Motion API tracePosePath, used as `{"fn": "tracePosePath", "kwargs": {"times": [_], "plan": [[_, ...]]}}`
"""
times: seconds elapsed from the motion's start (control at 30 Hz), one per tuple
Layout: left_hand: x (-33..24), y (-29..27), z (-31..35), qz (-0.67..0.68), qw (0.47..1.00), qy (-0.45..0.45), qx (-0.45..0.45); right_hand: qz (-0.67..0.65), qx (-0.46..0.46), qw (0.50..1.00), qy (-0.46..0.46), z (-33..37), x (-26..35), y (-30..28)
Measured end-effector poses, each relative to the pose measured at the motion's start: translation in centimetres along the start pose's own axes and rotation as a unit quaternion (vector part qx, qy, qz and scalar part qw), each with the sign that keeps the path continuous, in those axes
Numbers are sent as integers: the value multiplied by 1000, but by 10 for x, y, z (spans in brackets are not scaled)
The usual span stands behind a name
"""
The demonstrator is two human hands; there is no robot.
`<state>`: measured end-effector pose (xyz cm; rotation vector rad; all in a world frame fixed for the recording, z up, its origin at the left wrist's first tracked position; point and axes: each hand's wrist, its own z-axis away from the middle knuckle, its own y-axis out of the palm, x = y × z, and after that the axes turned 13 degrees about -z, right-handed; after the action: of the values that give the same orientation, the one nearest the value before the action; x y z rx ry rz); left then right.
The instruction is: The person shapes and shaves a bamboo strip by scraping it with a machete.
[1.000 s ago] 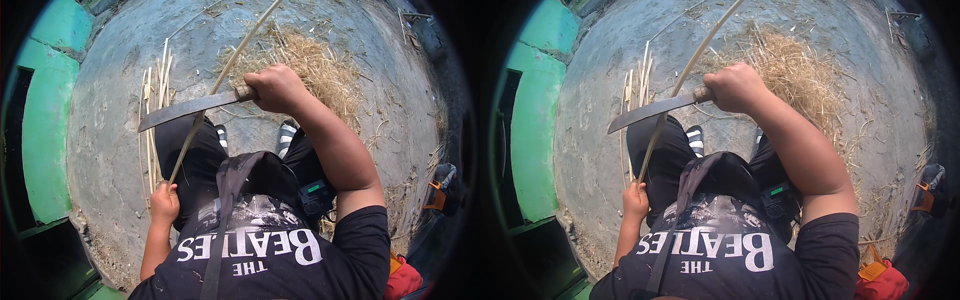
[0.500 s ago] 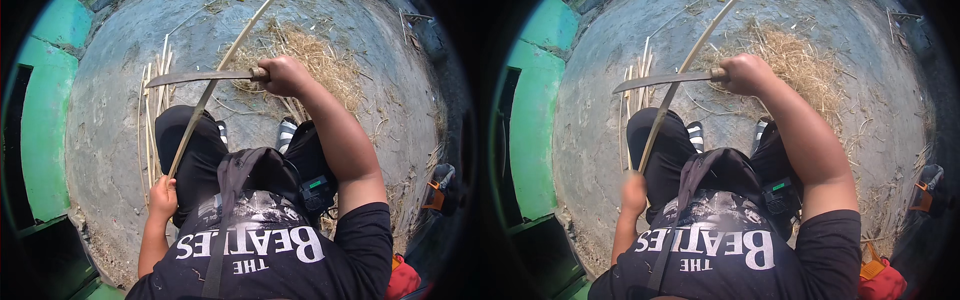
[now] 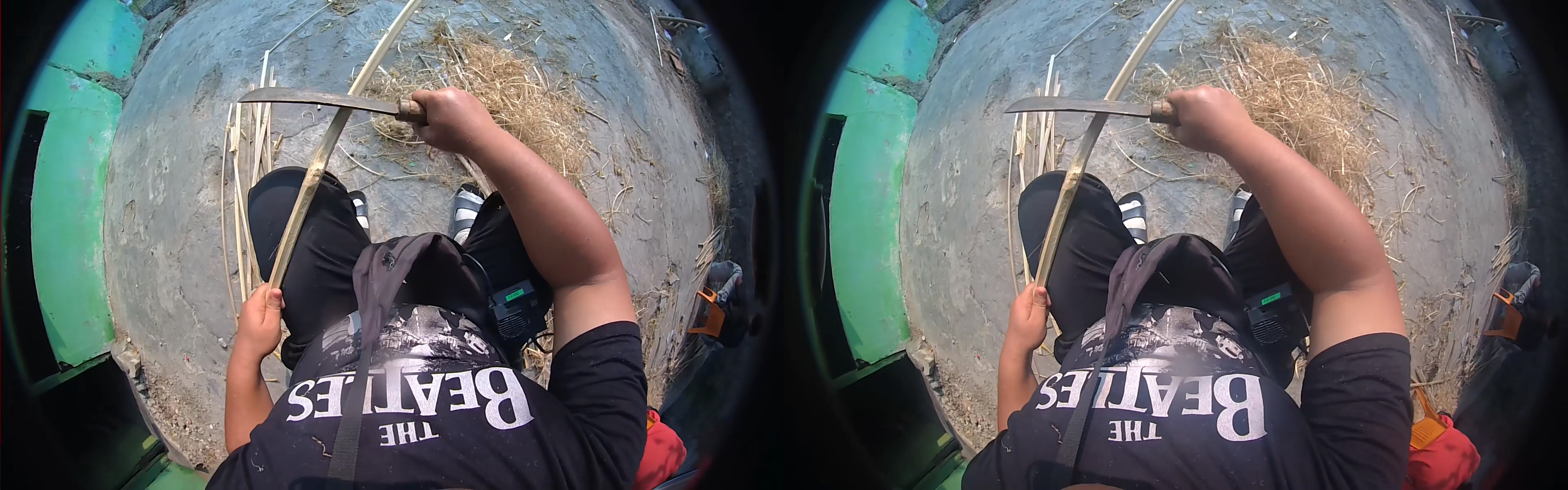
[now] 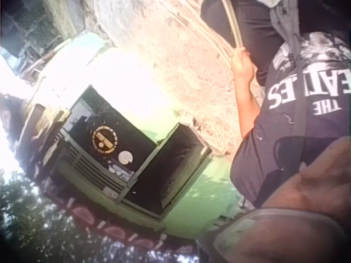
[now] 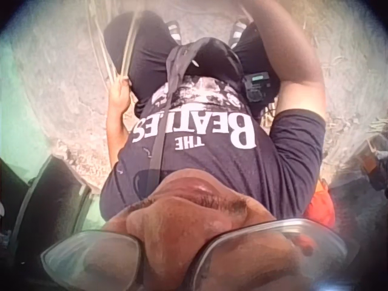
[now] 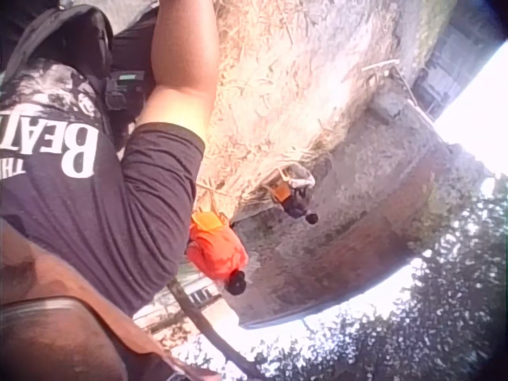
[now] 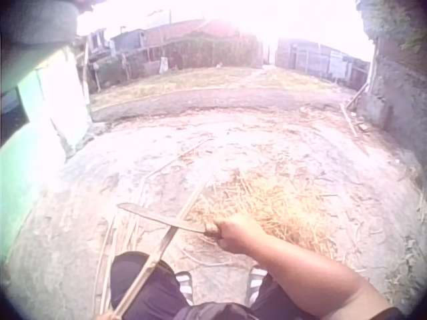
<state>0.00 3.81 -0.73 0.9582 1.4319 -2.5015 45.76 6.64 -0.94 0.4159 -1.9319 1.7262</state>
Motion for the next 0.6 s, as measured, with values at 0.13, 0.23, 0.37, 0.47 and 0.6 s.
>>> {"fn": "tracePosePath", "kwargs": {"times": [0.13, 0.23, 0.37, 0.47, 0.6], "plan": [[-12, -1, 4, -45, 998, 21, -38, 45, 43, 994, -89, 5, 5, -7], [-10, 14, 11, -117, 988, 24, -96, 38, 41, 989, -139, 10, 16, -2], [-18, 16, 9, -120, 984, 38, -125, -1, 26, 997, -69, -1, 1, 5], [-25, 12, 9, -103, 990, 3, -97, -11, 49, 997, -56, 8, 8, 10], [-19, 19, 9, -159, 979, 17, -128, 30, 59, 994, -82, 10, 23, 5]]}}
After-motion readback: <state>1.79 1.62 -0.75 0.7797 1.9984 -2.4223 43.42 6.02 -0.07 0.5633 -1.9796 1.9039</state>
